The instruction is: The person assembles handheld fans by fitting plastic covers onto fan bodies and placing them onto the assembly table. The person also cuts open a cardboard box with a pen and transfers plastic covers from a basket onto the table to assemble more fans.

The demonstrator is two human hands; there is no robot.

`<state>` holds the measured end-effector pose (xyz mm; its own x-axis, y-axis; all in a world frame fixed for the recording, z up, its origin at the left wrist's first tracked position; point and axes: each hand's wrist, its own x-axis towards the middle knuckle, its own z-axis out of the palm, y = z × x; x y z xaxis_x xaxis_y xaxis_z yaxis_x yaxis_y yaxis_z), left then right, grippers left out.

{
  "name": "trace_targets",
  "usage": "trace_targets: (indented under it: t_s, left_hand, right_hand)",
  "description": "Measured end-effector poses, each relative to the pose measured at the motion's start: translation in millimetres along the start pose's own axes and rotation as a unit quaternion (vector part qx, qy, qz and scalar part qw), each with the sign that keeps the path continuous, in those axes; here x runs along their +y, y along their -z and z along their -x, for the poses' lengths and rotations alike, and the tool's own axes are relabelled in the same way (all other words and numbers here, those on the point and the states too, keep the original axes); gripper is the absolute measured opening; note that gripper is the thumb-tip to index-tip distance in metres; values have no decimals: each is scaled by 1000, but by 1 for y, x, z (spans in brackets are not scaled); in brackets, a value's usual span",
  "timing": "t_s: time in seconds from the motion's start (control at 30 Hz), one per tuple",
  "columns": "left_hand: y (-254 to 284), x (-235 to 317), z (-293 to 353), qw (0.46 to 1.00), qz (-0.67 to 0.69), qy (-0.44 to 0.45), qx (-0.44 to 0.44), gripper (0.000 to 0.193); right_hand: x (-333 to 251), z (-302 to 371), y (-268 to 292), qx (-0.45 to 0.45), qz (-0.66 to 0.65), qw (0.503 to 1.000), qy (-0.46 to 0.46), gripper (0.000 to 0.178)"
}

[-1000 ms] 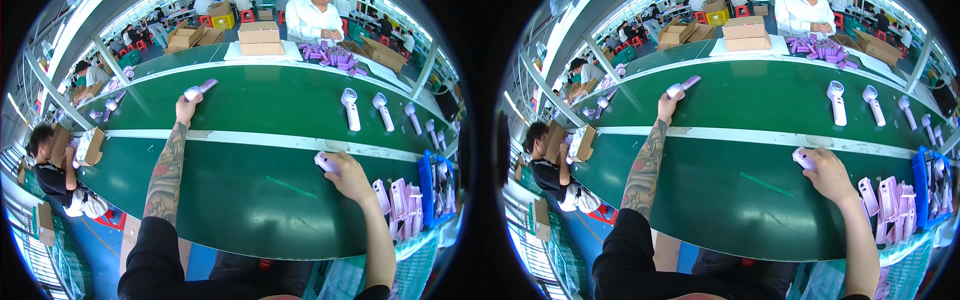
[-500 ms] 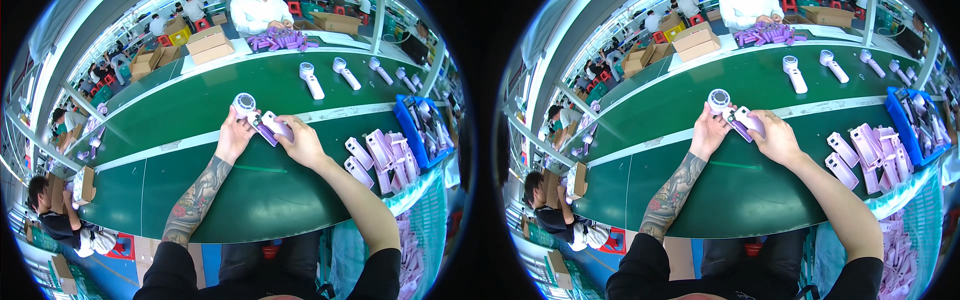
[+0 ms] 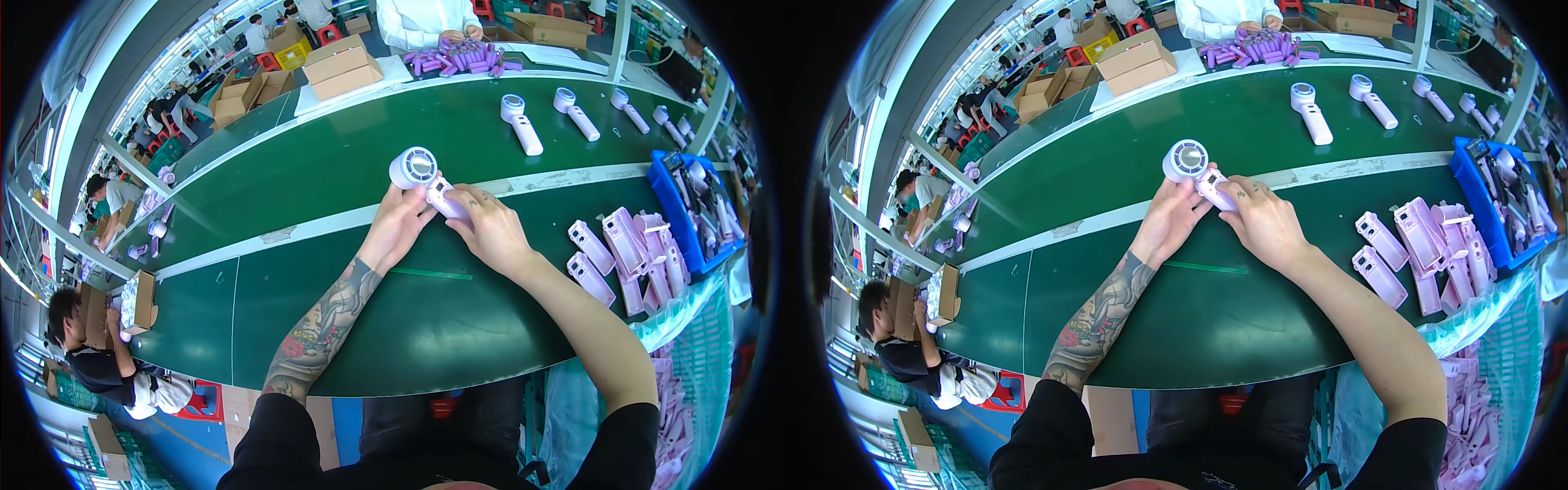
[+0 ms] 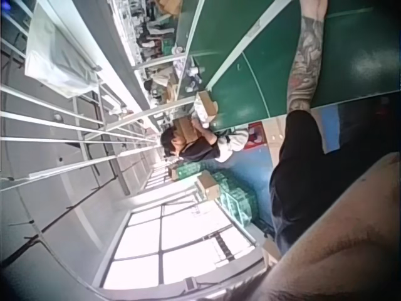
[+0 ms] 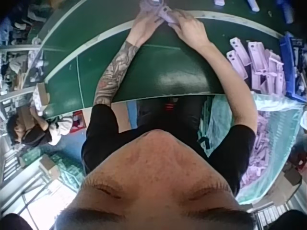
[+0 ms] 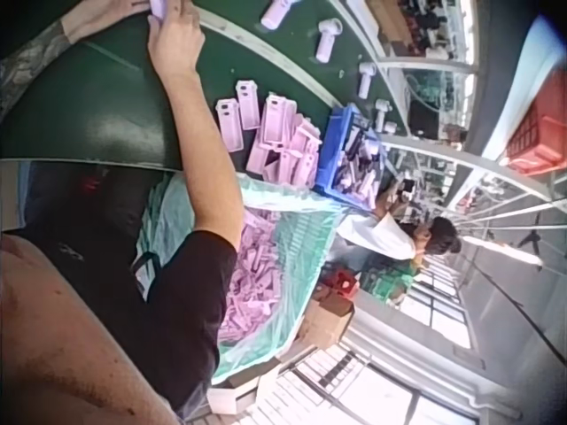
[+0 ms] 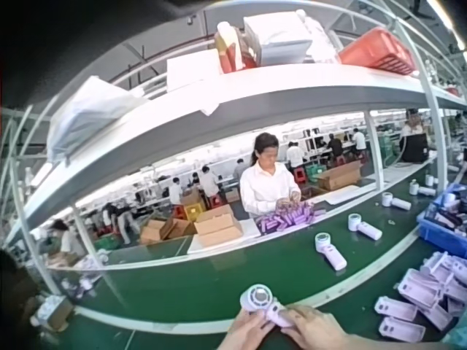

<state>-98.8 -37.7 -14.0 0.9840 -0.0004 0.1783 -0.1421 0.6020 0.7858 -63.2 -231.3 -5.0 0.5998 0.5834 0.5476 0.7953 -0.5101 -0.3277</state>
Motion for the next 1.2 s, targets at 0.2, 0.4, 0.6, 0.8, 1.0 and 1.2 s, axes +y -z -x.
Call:
trace_targets:
  t_s: [0.2, 0.4, 0.6, 0.8, 1.0, 1.2]
  left_hand:
    - [-2, -1, 0, 994, -106, -20, -4, 60]
    - [-14, -6, 2, 989, -144, -27, -36, 61]
    - [-22, -24, 9, 950, -312, -21, -14, 55]
    - [-17, -27, 6, 925, -378, -39, -5, 42]
    - [-15, -18, 0, 949, -310, 5, 52, 28]
    - [-4, -4, 0, 969, -217, 14, 114, 32]
  right_hand:
    - [15, 2, -15, -5, -272, 954, -128, 42]
    - [5, -8, 7, -160, -217, 938, -219, 42]
    - [-3, -4, 3, -113, -150, 961, -200, 36]
    - [-9, -6, 4, -137, -98, 962, -214, 32]
    - [0, -7, 1, -110, -477, 828, -275, 26]
    - [23, -10, 24, -118, -730, 561, -372, 30]
